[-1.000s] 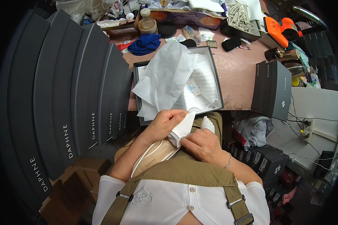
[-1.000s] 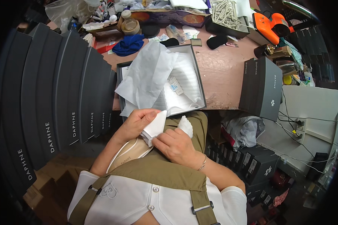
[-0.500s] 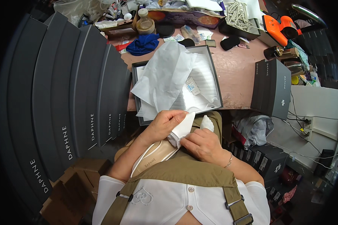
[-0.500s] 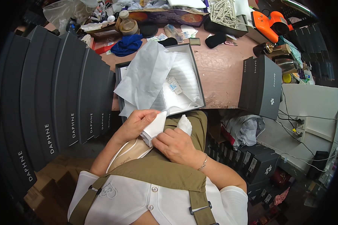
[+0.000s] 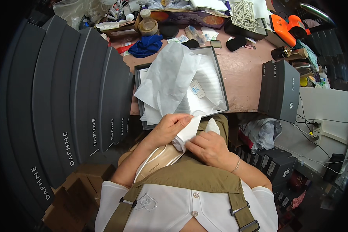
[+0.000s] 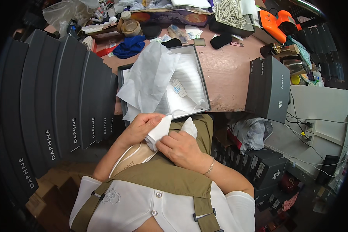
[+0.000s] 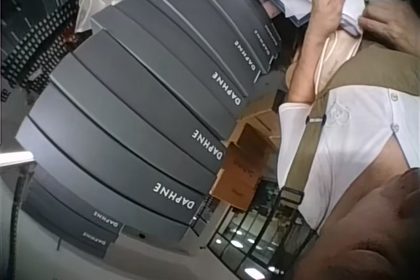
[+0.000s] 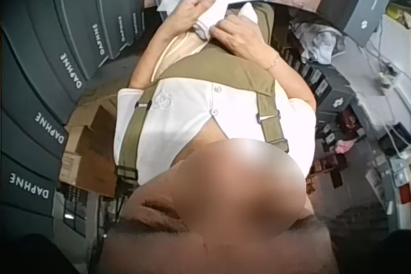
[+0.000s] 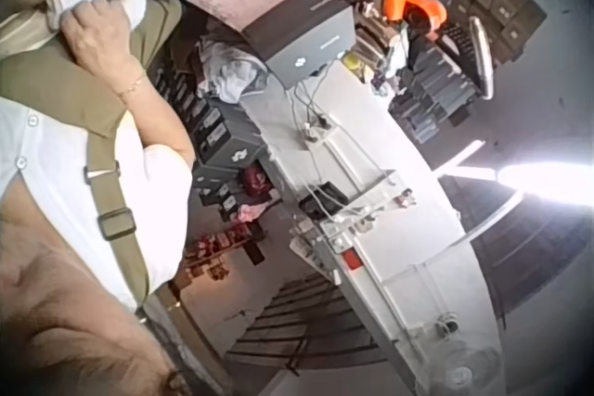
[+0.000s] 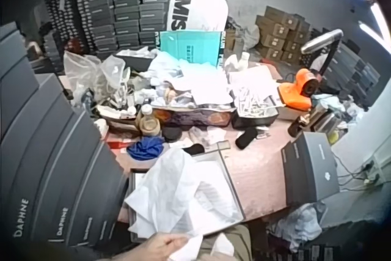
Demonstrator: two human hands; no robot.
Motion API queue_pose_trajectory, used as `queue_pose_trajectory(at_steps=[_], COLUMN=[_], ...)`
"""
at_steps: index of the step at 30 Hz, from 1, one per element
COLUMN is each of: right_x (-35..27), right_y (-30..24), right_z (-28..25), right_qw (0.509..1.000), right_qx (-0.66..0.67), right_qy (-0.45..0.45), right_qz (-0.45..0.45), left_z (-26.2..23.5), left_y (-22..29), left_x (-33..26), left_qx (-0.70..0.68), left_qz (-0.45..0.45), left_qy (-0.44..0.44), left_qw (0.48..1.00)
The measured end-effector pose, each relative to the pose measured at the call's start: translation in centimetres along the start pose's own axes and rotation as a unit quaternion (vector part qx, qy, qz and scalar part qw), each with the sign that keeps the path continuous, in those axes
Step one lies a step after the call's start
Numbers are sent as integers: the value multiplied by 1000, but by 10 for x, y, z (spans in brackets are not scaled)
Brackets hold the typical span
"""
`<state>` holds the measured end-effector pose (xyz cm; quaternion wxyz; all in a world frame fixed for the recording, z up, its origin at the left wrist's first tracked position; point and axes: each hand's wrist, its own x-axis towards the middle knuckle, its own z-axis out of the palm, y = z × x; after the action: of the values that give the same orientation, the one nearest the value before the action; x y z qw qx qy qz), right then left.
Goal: Inspecting white high-heeled shoes and packing them into boxes with tissue paper.
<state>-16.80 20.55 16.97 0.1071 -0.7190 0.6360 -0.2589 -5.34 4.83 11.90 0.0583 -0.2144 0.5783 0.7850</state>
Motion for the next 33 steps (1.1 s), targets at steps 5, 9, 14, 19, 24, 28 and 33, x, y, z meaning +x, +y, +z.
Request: queue_pose_trajectory(at_steps=[5, 9, 14, 19, 24, 28, 33], right_x=[10, 10, 13, -22, -16, -3, 5], right_y=[4, 4, 6, 19, 46, 41, 46], right_z=[-2, -2, -3, -15, -18, -10, -17], right_qw=[1000, 1000, 999, 957, 751, 671, 745], right_qx=[-7, -8, 30, 234, 538, 624, 571], right_qy=[19, 0, 2, 0, 104, 128, 38], right_qz=[-8, -11, 19, 171, 370, 379, 342], left_z=[-2, 0, 1, -14, -33, -35, -38], left_y=[5, 0, 2, 20, 19, 21, 18], left_x=[1, 4, 4, -7, -16, -21, -22], left_qx=[-39, -6, -30, -149, -30, -23, -1], left_qz=[-2, 0, -11, -6, 73, 31, 58], left_qy=[-12, -18, -17, -50, -171, -176, -169], left_qw=[999, 1000, 999, 988, 982, 984, 984])
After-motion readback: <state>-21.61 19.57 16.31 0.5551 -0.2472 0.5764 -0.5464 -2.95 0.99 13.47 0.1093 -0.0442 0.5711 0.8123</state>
